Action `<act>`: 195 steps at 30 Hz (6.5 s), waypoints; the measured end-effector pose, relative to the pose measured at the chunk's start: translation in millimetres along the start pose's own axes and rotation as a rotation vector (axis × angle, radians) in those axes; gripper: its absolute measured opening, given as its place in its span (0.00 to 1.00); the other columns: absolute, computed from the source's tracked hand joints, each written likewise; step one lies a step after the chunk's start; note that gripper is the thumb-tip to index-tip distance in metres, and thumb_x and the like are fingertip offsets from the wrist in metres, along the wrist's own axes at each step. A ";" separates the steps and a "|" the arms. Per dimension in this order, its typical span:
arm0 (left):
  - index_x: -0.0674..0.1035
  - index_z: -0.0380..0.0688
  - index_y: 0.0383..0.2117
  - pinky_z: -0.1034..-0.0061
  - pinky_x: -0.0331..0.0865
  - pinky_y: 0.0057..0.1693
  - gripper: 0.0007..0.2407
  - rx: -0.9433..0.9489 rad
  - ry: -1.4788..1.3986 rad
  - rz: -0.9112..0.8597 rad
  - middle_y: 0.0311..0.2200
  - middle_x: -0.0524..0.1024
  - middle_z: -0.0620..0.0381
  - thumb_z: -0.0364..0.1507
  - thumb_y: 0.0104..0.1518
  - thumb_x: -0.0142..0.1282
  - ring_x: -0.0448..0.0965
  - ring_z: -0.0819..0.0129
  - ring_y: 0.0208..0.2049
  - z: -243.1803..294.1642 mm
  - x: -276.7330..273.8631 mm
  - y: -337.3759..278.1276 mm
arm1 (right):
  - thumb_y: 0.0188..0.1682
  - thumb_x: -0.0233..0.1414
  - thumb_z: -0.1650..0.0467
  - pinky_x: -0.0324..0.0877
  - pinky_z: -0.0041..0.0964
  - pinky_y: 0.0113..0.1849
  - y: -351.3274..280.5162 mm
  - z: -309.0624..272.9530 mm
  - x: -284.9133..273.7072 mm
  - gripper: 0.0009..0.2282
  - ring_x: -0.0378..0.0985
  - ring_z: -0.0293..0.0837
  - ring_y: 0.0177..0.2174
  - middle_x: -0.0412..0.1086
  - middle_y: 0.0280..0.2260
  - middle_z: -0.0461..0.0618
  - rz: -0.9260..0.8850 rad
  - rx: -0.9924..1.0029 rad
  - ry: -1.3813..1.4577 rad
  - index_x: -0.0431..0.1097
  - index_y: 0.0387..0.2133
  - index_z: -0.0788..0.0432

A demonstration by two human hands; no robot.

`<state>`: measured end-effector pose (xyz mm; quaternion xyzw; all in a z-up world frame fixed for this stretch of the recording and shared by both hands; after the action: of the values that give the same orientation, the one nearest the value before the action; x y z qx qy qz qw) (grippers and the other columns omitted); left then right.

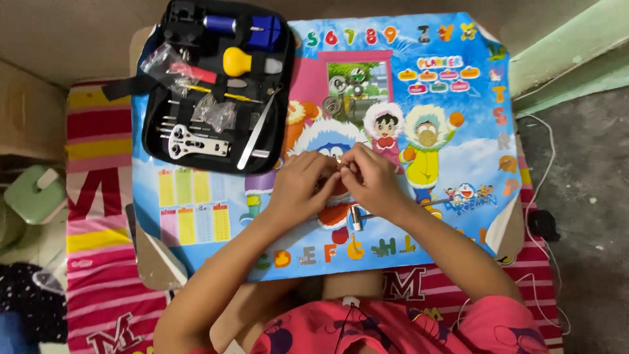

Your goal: A person sits on the floor and uses a watch repair tool kit to remove or adjust links on a gold-colored watch band.

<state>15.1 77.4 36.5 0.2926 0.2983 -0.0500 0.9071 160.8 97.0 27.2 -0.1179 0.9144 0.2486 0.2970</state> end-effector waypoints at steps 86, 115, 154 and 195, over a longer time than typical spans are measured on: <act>0.82 0.44 0.31 0.71 0.66 0.42 0.01 0.033 -0.087 0.337 0.31 0.76 0.58 0.23 0.60 0.60 0.73 0.62 0.34 10.5 -48.9 8.6 | 0.58 0.48 0.78 0.69 0.34 0.30 0.6 9.2 -3.7 0.03 0.71 0.41 0.27 0.63 0.30 0.50 0.037 0.205 0.364 0.70 0.37 0.63; 0.86 0.55 0.21 0.66 0.53 0.44 0.05 -0.024 0.289 -0.060 0.31 0.69 0.64 0.34 0.43 0.72 0.63 0.66 0.36 5.9 -26.2 10.8 | 0.52 0.55 0.80 0.69 0.35 0.20 -0.1 -9.6 -1.8 0.04 0.74 0.46 0.23 0.66 0.28 0.52 0.021 0.046 0.053 0.73 0.34 0.61; 0.78 0.53 0.33 0.68 0.55 0.49 0.06 0.063 0.709 0.372 0.38 0.74 0.62 0.28 0.53 0.65 0.71 0.66 0.39 3.2 -72.6 11.4 | 0.50 0.57 0.81 0.69 0.33 0.22 -3.3 -16.7 -13.4 0.06 0.72 0.44 0.18 0.68 0.28 0.50 0.066 -0.055 0.049 0.75 0.38 0.61; 0.83 0.54 0.38 0.67 0.50 0.52 0.03 -0.098 -0.173 0.047 0.31 0.80 0.68 0.30 0.60 0.61 0.73 0.69 0.38 8.3 -20.9 5.5 | 0.52 0.58 0.76 0.72 0.34 0.26 -0.6 -24.8 -10.8 0.02 0.74 0.45 0.24 0.67 0.27 0.47 0.020 -0.102 0.112 0.73 0.35 0.59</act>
<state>3.7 75.6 56.5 0.2492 0.2142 -0.0392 0.9437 157.5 84.2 50.8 -0.1378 0.9168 0.2908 0.2364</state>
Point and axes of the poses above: each hand's wrist, its own y-axis towards the middle knuckle, its own x-axis out of the palm, z = x × y, the point moved 8 cm from there along y, towards the middle knuckle
